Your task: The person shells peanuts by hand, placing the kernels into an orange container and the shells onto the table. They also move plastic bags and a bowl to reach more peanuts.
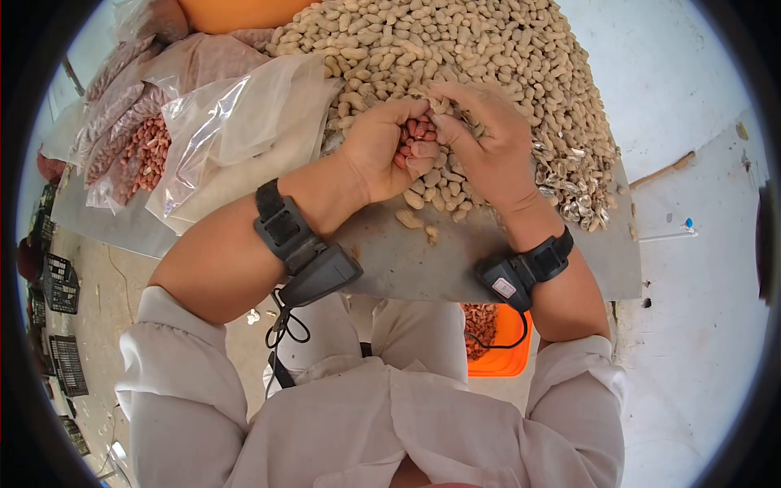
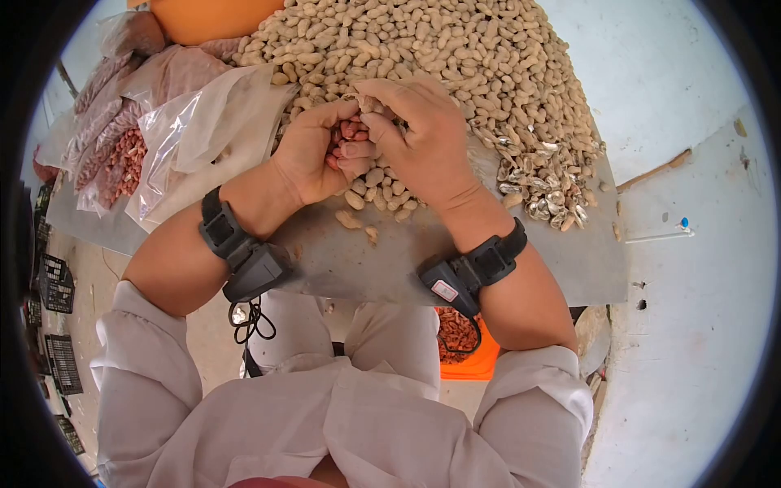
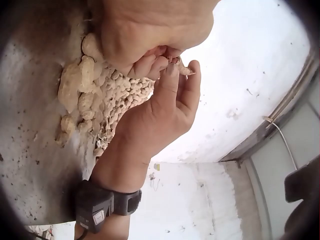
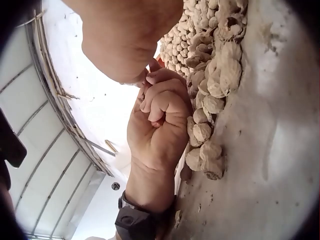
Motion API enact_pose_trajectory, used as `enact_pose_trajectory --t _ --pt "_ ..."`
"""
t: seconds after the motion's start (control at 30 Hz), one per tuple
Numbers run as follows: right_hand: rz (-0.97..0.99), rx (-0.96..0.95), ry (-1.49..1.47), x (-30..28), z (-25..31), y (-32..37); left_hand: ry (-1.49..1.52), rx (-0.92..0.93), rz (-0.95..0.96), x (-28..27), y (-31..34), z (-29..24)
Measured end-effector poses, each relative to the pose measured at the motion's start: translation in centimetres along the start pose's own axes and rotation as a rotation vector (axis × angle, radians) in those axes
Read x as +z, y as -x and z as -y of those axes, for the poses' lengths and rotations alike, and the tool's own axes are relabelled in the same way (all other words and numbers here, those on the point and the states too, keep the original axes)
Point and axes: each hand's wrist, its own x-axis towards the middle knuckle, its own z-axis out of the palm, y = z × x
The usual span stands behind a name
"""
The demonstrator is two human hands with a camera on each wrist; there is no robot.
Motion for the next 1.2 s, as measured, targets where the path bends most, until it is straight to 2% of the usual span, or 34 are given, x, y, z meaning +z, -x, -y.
enact_pose_trajectory --t 0.57,0.7,0.9,1.0,1.1,1.13,1.2 --pt "-0.038 0.081 -0.073 -0.1 0.3 0.1 0.027 -0.033 0.118 -0.4 0.0 -0.3" --pt "-0.014 0.145 -0.103 -0.2 0.6 0.0 -0.049 -0.006 0.108 -0.3 0.0 -0.1" --pt "-0.053 0.102 -0.029 -0.1 0.4 0.1 -0.137 -0.018 0.096 0.0 0.1 0.0" --pt "-0.02 0.228 0.007 -0.8 0.5 0.0 -0.166 -0.028 0.09 0.0 0.1 0.2" --pt "-0.125 0.427 -0.068 -2.0 -0.4 0.0 -0.164 -0.041 0.128 0.0 0.2 -0.2" --pt "-0.178 0.403 -0.069 -2.9 -1.2 -0.1 -0.151 -0.047 0.145 -0.2 0.1 -0.3" --pt "-0.163 0.518 0.151 -6.4 -1.6 -0.4 -0.093 -0.058 0.133 -0.3 0.1 -0.5"
